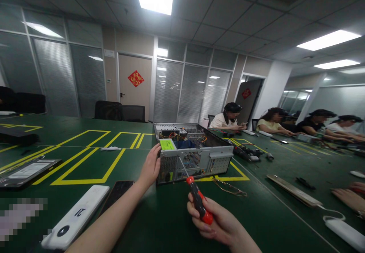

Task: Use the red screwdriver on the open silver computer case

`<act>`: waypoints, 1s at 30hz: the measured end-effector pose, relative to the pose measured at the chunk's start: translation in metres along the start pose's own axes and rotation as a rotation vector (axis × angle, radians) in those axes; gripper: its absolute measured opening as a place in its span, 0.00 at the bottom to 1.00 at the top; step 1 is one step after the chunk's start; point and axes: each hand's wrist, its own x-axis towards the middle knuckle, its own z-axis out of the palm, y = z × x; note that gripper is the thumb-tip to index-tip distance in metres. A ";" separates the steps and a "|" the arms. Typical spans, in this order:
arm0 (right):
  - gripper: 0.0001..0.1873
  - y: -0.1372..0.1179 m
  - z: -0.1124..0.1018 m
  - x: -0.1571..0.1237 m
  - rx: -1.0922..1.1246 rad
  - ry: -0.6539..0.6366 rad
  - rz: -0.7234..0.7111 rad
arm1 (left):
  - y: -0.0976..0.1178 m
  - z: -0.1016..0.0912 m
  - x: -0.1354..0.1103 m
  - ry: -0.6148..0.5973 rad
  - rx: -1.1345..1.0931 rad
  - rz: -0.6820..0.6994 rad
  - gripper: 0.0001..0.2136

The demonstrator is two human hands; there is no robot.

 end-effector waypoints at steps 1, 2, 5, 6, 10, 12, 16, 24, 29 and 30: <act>0.16 0.001 -0.001 0.000 -0.016 -0.031 0.012 | 0.000 0.000 0.000 0.001 0.001 0.003 0.20; 0.16 0.001 -0.001 0.000 -0.031 -0.059 0.036 | -0.001 0.001 0.000 0.003 0.001 0.005 0.20; 0.18 0.003 -0.005 0.001 -0.056 -0.080 0.203 | -0.001 0.001 0.000 0.000 -0.006 0.002 0.20; 0.19 0.005 -0.007 0.002 -0.058 -0.061 0.276 | -0.001 0.001 0.000 -0.001 -0.007 -0.001 0.20; 0.17 0.014 -0.015 0.012 -0.055 0.070 0.448 | 0.001 0.000 0.000 -0.004 -0.013 -0.008 0.20; 0.16 0.020 -0.019 0.017 -0.064 0.125 0.473 | 0.001 -0.001 0.001 -0.006 -0.016 -0.007 0.21; 0.15 0.032 -0.025 0.025 -0.091 0.170 0.541 | 0.001 0.000 0.001 -0.006 -0.005 0.001 0.20; 0.14 0.038 -0.026 0.029 -0.113 0.202 0.533 | 0.001 0.000 0.001 -0.002 -0.002 0.006 0.20; 0.13 0.036 -0.022 0.029 -0.118 0.217 0.497 | 0.001 0.001 0.001 -0.005 0.007 -0.003 0.20; 0.13 0.036 -0.021 0.029 -0.119 0.216 0.494 | 0.001 0.001 0.001 -0.005 0.010 -0.002 0.20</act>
